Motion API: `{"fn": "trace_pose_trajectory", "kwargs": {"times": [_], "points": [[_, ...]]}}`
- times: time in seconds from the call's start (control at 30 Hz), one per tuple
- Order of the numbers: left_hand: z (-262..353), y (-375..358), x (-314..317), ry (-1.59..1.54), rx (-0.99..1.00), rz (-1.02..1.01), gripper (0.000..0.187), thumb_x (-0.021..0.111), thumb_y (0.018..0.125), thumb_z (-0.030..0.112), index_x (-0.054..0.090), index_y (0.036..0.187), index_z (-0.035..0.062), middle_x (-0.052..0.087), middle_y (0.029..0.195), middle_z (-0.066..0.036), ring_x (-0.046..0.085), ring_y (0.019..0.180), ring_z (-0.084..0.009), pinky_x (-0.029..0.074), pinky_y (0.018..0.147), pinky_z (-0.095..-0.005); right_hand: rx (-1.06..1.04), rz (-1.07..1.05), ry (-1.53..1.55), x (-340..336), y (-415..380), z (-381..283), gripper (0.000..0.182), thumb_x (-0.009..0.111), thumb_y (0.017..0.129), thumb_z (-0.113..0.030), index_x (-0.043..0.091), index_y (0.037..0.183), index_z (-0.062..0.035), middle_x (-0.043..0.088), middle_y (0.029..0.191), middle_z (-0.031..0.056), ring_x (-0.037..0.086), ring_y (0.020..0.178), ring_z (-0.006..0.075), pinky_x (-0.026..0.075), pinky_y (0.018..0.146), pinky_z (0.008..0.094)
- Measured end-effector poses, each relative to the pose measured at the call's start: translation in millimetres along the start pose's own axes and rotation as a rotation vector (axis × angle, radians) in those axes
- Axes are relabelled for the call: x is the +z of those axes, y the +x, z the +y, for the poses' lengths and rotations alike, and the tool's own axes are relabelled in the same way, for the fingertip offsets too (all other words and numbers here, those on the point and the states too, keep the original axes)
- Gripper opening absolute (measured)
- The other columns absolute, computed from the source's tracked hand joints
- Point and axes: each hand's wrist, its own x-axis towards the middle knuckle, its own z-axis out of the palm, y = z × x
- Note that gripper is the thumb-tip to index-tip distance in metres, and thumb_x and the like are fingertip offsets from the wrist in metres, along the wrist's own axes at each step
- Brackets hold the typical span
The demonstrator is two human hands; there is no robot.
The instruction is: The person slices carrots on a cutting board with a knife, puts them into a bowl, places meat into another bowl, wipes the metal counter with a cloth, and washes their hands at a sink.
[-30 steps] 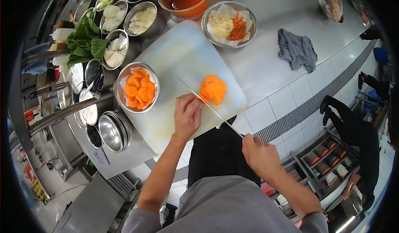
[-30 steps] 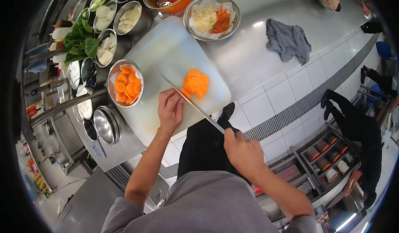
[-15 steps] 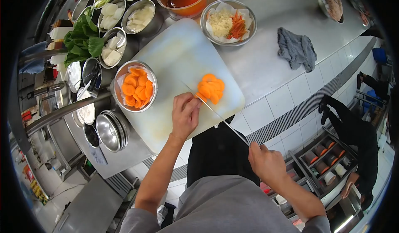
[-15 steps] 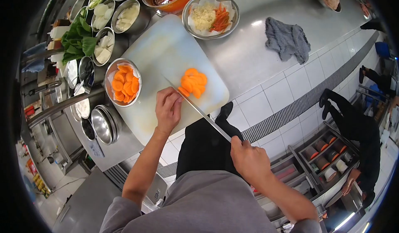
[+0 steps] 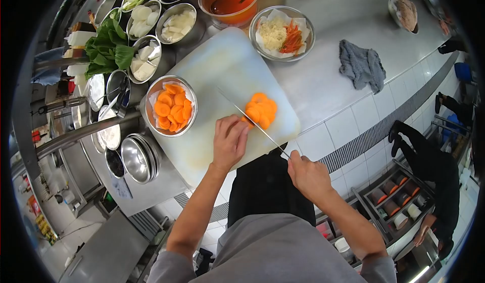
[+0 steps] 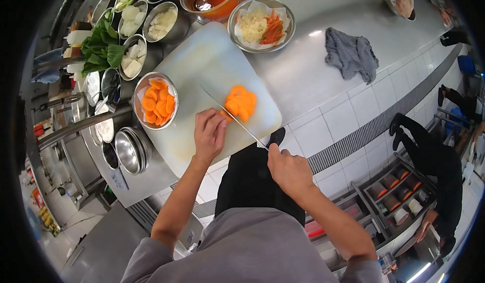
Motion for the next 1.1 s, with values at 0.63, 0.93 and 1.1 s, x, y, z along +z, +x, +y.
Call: {"fn": "trace_pose_trajectory", "kwargs": {"times": [0.63, 0.93, 1.1], "points": [[0, -2, -1, 0.065, 0.038, 0.025, 0.026, 0.076, 0.080, -0.007, 0.067, 0.102, 0.0052, 0.063, 0.106, -0.011, 0.061, 0.095, -0.0324, 0.051, 0.081, -0.0404, -0.011, 0.008, -0.096, -39, -54, -4, 0.019, 0.062, 0.101, -0.019, 0.049, 0.090, -0.0101, 0.061, 0.064, 0.0075, 0.063, 0.045, 0.0275, 0.053, 0.044, 0.0382], [-2, -3, -2, -0.015, -0.013, 0.023, 0.029, 0.078, 0.076, -0.007, 0.071, 0.101, 0.0062, 0.063, 0.105, -0.011, 0.061, 0.096, -0.0324, 0.053, 0.080, -0.0415, -0.048, -0.031, -0.064, -32, -28, -6, 0.019, 0.062, 0.101, -0.018, 0.049, 0.089, -0.0090, 0.060, 0.060, 0.0087, 0.064, 0.047, 0.0275, 0.053, 0.044, 0.0385], [-2, -3, -2, -0.025, -0.003, 0.021, 0.031, 0.079, 0.076, -0.007, 0.070, 0.102, 0.0069, 0.063, 0.106, -0.011, 0.062, 0.097, -0.0328, 0.053, 0.080, -0.0414, -0.049, 0.028, -0.072, 2, 0, -3, 0.020, 0.061, 0.102, -0.020, 0.050, 0.090, -0.0083, 0.061, 0.061, 0.0097, 0.066, 0.049, 0.0303, 0.054, 0.046, 0.0403]]}}
